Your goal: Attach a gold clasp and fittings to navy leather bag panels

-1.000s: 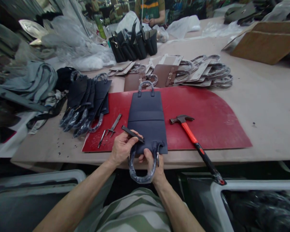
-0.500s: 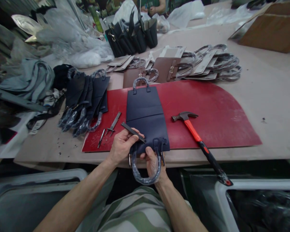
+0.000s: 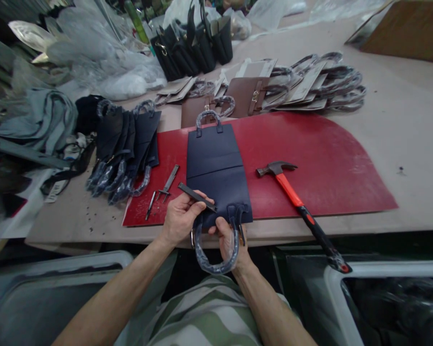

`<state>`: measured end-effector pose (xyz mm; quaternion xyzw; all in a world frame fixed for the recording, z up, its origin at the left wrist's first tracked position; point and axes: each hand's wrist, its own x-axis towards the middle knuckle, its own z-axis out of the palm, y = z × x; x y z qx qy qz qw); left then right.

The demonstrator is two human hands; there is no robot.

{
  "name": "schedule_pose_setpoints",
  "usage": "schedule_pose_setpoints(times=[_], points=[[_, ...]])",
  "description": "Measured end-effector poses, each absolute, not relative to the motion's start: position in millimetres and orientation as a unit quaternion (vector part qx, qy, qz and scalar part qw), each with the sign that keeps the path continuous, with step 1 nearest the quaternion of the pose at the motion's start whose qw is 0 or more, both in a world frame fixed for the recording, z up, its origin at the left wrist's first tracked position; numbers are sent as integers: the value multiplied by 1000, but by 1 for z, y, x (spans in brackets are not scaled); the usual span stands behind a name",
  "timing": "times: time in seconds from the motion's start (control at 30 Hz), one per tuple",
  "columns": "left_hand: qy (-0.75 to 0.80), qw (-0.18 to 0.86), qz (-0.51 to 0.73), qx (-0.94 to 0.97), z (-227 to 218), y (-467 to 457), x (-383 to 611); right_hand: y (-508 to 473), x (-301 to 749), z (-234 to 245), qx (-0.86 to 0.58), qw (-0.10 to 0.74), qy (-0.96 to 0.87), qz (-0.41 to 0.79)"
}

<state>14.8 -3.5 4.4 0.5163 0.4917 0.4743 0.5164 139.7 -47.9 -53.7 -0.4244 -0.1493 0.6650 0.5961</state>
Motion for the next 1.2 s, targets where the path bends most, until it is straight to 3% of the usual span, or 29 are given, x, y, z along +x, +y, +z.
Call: schedule_pose_setpoints(times=[0.3, 0.67, 1.03, 1.2], points=[[506, 474, 471, 546, 4, -9, 17, -47, 140, -52, -423, 598, -171, 659], [489, 330, 461, 663, 7, -12, 19, -48, 142, -55, -398, 611, -206, 653], [487, 312, 439, 687, 4, -8, 18, -51, 139, -56, -420, 592, -199, 658], [477, 289, 444, 701, -5, -18, 21, -53, 149, -31, -443, 598, -268, 612]])
